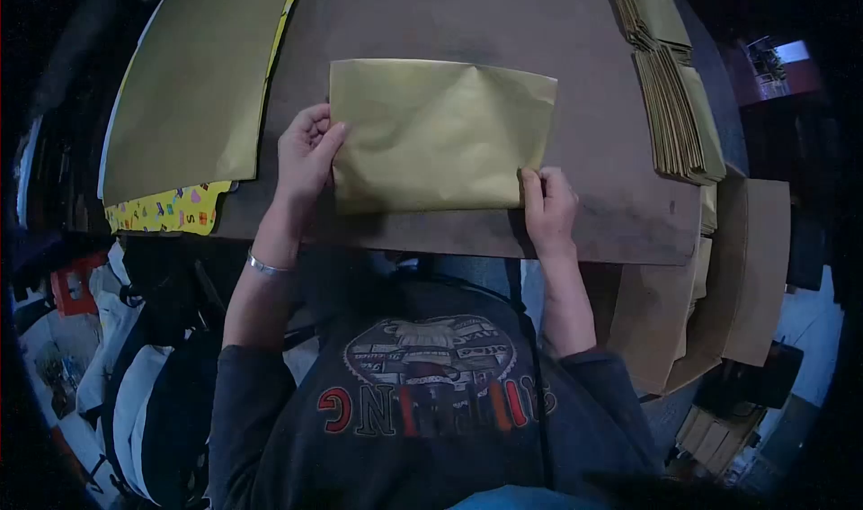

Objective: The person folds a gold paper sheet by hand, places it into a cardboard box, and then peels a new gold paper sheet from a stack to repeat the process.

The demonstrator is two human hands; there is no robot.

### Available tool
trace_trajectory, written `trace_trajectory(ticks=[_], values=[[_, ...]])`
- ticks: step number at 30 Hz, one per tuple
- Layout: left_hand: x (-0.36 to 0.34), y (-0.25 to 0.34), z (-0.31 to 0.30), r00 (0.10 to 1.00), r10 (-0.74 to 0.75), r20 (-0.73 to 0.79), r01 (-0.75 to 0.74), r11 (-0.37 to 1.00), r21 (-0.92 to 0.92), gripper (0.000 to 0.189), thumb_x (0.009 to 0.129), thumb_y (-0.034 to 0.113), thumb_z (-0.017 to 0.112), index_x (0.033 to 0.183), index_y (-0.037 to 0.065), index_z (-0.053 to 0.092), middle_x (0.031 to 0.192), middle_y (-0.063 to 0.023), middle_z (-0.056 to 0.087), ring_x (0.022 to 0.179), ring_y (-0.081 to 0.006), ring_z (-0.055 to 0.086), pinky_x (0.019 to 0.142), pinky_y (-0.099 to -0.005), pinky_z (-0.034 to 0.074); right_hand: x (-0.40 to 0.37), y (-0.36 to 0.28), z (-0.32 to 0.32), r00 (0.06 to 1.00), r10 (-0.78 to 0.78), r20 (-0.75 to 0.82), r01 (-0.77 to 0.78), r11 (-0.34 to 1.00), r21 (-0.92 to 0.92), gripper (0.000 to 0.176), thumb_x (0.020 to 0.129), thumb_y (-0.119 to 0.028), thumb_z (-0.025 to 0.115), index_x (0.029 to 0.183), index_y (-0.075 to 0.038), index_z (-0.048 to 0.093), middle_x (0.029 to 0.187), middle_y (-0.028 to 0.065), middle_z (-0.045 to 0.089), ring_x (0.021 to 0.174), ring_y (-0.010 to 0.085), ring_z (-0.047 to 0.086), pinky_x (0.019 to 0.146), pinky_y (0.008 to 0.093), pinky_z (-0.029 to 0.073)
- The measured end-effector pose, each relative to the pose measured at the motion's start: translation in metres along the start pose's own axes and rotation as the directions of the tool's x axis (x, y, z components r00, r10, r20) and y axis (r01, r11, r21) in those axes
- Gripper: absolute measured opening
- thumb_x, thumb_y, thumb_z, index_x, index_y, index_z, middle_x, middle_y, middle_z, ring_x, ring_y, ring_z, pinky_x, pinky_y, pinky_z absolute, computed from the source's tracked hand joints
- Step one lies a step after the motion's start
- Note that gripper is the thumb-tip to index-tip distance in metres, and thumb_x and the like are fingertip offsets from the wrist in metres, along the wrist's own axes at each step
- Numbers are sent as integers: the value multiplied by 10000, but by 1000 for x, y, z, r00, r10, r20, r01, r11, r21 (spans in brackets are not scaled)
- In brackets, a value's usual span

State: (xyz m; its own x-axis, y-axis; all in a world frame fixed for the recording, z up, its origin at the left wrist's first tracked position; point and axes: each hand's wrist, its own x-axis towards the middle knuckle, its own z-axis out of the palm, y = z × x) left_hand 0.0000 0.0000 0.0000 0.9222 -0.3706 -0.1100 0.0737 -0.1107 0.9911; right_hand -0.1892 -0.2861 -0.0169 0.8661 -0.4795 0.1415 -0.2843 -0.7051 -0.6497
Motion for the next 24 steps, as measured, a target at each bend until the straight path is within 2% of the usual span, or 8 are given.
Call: trace_trajectory(ticks=[4,5,6,7,8,9,12,24], values=[[-50,-7,-24,965,100,244,-111,993,30,311,849,109,729,1126,24,616,975,-73,660,882,-140,632,757,-272,522,-22,7,0,958,-217,-188,261,930,257,145,924,-152,622,883,-22,572,913,179,637,860,316,637,737,397,495],[-66,-6,-31,923,247,295,-355,844,403,239,832,93,732,1044,30,641,956,-85,658,878,-193,640,753,-305,528,-26,5,-2,929,-316,-191,363,877,316,127,918,-141,626,896,-29,570,935,182,645,891,314,642,765,394,499],[-76,-11,-31,842,363,399,-538,515,667,168,816,77,735,963,35,666,937,-98,656,873,-247,649,749,-338,534,-32,11,-8,928,-344,-141,371,874,315,136,929,-181,629,936,-53,581,1029,173,667,1030,330,637,905,436,481],[-89,-18,-24,862,434,262,-506,722,471,132,743,70,747,854,49,678,942,-117,654,906,-323,641,764,-398,532,-36,14,-13,895,-439,-76,442,854,276,134,928,-193,634,958,-69,594,1078,155,668,1096,334,616,966,469,447],[-92,-25,-29,790,480,382,-613,622,487,143,718,86,744,840,56,676,953,-109,657,907,-309,641,762,-399,527,-39,14,-19,848,-530,-8,516,822,243,136,927,-206,639,980,-84,606,1128,136,670,1162,338,595,1027,502,412],[-95,-30,-35,706,505,498,-709,509,489,155,692,102,741,826,64,673,964,-102,660,909,-295,642,761,-401,521,-47,33,-15,874,-483,60,434,829,353,152,912,-207,654,1024,-108,626,1185,102,667,1243,339,545,1076,557,351],[-111,-47,-31,678,567,468,-728,428,536,172,650,135,734,796,87,658,991,-84,666,930,-280,647,765,-390,504,-52,27,-26,805,-529,269,526,846,90,103,846,-145,684,934,-91,675,1165,88,687,1262,333,535,1074,571,336],[-109,-44,-37,716,580,388,-652,357,669,179,665,148,750,816,122,658,942,-13,698,924,-244,650,774,-372,490,-58,29,-27,858,-434,277,418,901,118,88,832,-135,693,910,-95,679,1148,71,694,1241,328,553,1086,571,303]])
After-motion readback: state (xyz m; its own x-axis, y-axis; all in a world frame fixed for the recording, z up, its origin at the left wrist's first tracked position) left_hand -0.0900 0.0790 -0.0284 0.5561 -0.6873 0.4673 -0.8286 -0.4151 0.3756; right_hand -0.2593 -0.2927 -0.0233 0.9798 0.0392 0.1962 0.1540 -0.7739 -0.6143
